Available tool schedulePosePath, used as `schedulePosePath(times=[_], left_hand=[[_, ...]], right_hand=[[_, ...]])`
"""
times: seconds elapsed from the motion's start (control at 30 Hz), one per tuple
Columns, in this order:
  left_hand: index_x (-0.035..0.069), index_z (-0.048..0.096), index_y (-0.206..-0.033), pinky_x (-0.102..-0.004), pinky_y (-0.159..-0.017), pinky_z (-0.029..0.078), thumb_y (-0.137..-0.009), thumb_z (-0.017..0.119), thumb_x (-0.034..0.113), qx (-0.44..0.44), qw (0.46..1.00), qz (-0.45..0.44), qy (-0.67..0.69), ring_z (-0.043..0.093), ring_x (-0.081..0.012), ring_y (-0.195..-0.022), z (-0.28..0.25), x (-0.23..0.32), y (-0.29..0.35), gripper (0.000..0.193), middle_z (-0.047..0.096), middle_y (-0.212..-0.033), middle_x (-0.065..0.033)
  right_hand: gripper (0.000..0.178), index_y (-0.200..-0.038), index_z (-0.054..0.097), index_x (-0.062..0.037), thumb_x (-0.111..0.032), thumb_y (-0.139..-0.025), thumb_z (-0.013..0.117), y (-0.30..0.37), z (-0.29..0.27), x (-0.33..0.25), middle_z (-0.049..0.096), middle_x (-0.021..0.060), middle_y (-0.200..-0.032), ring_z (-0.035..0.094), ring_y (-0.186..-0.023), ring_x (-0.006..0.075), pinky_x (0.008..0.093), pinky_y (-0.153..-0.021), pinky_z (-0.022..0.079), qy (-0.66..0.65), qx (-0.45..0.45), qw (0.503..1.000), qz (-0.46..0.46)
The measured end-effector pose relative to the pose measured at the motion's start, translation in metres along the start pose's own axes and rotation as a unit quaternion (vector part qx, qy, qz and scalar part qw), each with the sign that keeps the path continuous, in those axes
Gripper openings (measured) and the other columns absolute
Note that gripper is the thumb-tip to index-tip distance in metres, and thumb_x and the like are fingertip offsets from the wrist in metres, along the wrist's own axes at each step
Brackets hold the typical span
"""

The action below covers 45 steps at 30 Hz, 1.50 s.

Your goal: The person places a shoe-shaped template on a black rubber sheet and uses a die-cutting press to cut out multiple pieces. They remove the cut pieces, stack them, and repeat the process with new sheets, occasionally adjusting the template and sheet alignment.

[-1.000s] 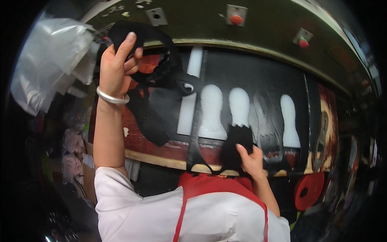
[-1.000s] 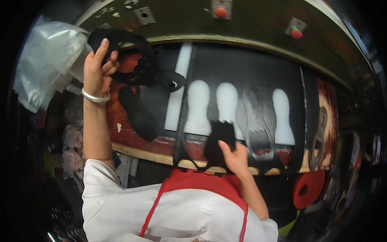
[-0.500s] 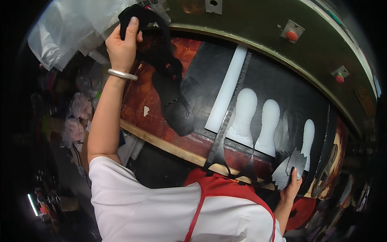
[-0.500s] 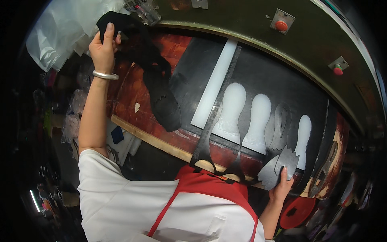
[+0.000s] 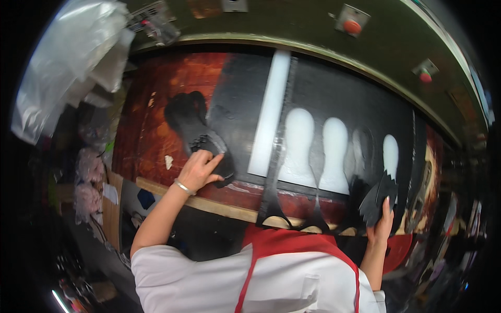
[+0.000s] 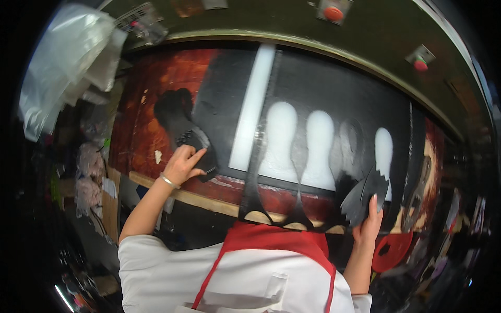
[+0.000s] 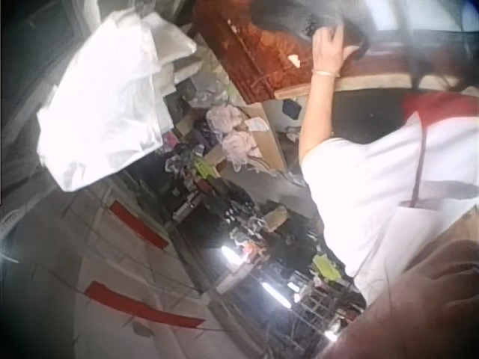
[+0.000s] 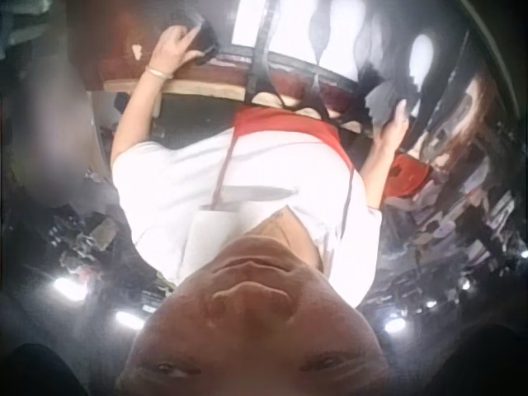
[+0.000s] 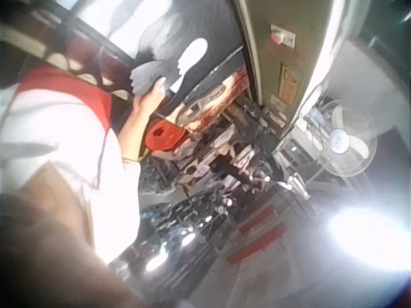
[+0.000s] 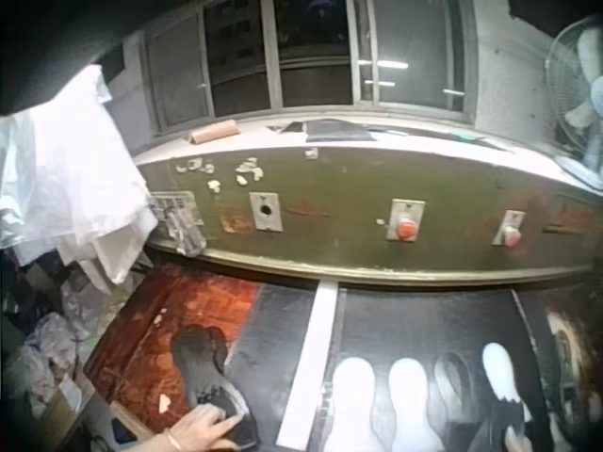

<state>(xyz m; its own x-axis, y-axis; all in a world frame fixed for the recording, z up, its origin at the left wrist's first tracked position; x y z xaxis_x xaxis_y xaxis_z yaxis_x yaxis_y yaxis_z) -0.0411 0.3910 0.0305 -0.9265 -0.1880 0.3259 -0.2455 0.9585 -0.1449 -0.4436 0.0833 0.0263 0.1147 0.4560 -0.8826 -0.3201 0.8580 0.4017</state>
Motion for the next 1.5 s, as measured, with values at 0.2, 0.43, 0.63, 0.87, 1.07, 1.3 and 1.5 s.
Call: schedulePosePath(times=[0.2, 0.43, 0.63, 0.87, 1.07, 1.3, 1.5], left_hand=[[0.004, 0.063, -0.113, -0.0461, -0.09, 0.042, -0.083, 0.064, 0.015, 0.112, 0.991, -0.03, -0.064, 0.057, -0.0333, -0.102, -0.028, -0.004, -0.061, 0.032, 0.059, -0.111, -0.015], [0.007, 0.06, -0.119, -0.0449, -0.097, 0.042, -0.079, 0.061, 0.0, 0.045, 0.979, -0.001, -0.197, 0.058, -0.0329, -0.107, 0.03, -0.076, -0.12, 0.041, 0.061, -0.116, -0.0138], [0.007, 0.061, -0.115, -0.045, -0.081, 0.049, -0.077, 0.07, 0.007, -0.121, 0.931, -0.212, -0.271, 0.063, -0.0344, -0.091, 0.019, -0.108, -0.127, 0.039, 0.064, -0.1, -0.0152], [0.002, 0.061, -0.115, -0.0418, -0.091, 0.048, -0.072, 0.073, 0.003, 0.014, 0.987, 0.13, 0.093, 0.061, -0.0329, -0.101, 0.053, 0.189, -0.2, 0.044, 0.064, -0.108, -0.0167], [0.012, 0.058, -0.122, -0.0549, -0.109, 0.03, -0.074, 0.075, 0.023, -0.11, 0.946, 0.286, 0.103, 0.04, -0.0323, -0.131, 0.141, 0.369, -0.215, 0.052, 0.05, -0.132, -0.0137], [0.011, 0.058, -0.104, -0.0438, -0.1, 0.04, -0.061, 0.081, 0.022, -0.125, 0.941, 0.313, -0.041, 0.05, -0.0263, -0.11, 0.154, 0.389, -0.219, 0.05, 0.053, -0.109, -0.0079], [0.009, 0.06, -0.084, -0.0353, -0.074, 0.044, -0.066, 0.08, 0.019, -0.078, 0.952, 0.25, 0.159, 0.053, -0.0235, -0.087, 0.12, 0.373, -0.253, 0.029, 0.056, -0.082, -0.005]], right_hand=[[0.034, -0.119, 0.059, -0.0053, -0.03, -0.097, 0.056, -0.011, -0.046, -0.007, 0.067, 0.0063, -0.111, 0.066, -0.099, 0.0201, 0.034, -0.085, 0.053, -0.152, 0.104, 0.983, -0.01], [0.031, -0.123, 0.056, -0.0013, -0.017, -0.097, 0.056, 0.014, -0.12, -0.051, 0.065, 0.0116, -0.114, 0.065, -0.101, 0.0243, 0.0388, -0.09, 0.054, -0.227, 0.088, 0.959, -0.146], [0.031, -0.119, 0.057, 0.0015, -0.019, -0.096, 0.057, 0.058, -0.199, -0.036, 0.067, 0.012, -0.109, 0.066, -0.098, 0.0233, 0.0356, -0.087, 0.054, -0.236, 0.239, 0.931, -0.144], [0.027, -0.114, 0.061, 0.0029, -0.013, -0.091, 0.063, 0.046, -0.173, -0.004, 0.067, 0.0113, -0.105, 0.066, -0.09, 0.0208, 0.033, -0.082, 0.053, -0.175, 0.185, 0.966, -0.034], [0.028, -0.114, 0.06, 0.0055, -0.01, -0.09, 0.065, 0.017, -0.138, -0.008, 0.067, 0.0093, -0.106, 0.063, -0.095, 0.0155, 0.0298, -0.085, 0.05, -0.074, 0.04, 0.996, -0.034], [0.027, -0.116, 0.059, 0.0044, -0.006, -0.091, 0.063, 0.009, -0.163, -0.005, 0.066, 0.0108, -0.108, 0.063, -0.097, 0.018, 0.0312, -0.086, 0.05, -0.141, 0.073, 0.987, -0.03], [0.028, -0.117, 0.058, 0.0042, -0.005, -0.091, 0.061, -0.002, -0.179, -0.023, 0.065, 0.0108, -0.108, 0.064, -0.097, 0.0189, 0.0317, -0.086, 0.051, -0.154, 0.093, 0.982, -0.061]])
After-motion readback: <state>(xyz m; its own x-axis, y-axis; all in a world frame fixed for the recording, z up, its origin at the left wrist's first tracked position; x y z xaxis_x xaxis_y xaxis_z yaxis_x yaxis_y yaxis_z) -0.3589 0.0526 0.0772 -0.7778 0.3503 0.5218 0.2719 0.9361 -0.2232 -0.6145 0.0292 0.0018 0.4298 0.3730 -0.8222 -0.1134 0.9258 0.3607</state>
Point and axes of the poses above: each hand's wrist, its own y-axis away from the middle knuckle, its own z-axis out of the palm, x = y × z, the point moved 10 cm from there along -y, towards the middle knuckle
